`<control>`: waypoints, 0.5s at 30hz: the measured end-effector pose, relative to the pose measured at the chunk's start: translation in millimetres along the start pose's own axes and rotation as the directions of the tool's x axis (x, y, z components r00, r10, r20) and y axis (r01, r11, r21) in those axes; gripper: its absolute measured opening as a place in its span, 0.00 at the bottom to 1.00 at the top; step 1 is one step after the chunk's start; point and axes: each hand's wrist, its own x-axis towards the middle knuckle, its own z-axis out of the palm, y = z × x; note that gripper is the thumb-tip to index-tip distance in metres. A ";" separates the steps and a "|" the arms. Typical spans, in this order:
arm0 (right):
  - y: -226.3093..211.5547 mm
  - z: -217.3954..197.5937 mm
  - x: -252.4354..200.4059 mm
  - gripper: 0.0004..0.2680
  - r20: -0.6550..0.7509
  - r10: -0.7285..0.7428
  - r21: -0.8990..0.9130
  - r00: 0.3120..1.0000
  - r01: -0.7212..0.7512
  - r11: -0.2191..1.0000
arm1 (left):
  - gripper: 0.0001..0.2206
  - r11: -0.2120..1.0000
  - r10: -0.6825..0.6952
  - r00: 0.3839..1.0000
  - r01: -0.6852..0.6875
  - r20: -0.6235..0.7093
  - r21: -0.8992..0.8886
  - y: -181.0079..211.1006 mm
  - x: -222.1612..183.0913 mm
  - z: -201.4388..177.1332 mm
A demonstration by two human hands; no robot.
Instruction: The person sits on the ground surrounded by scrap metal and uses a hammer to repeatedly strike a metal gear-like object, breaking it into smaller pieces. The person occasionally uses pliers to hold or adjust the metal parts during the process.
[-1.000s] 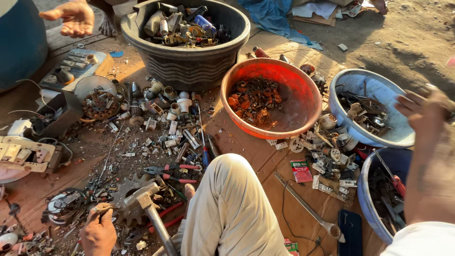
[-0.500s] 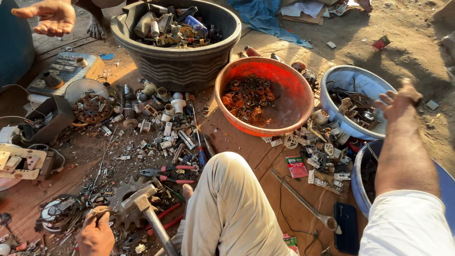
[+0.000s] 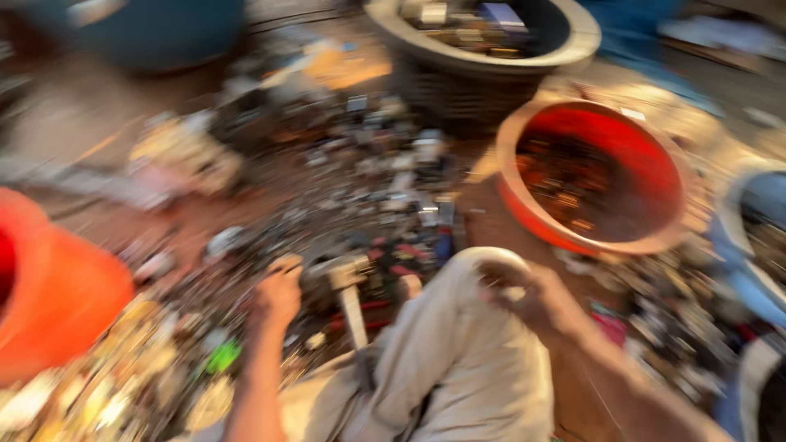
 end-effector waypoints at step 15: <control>189.3 153.4 138.5 0.07 -0.088 0.512 -0.235 0.854 -0.517 0.823 | 0.08 0.661 0.249 0.875 -0.467 -0.415 -0.588 -3.3 -32.6 -36.1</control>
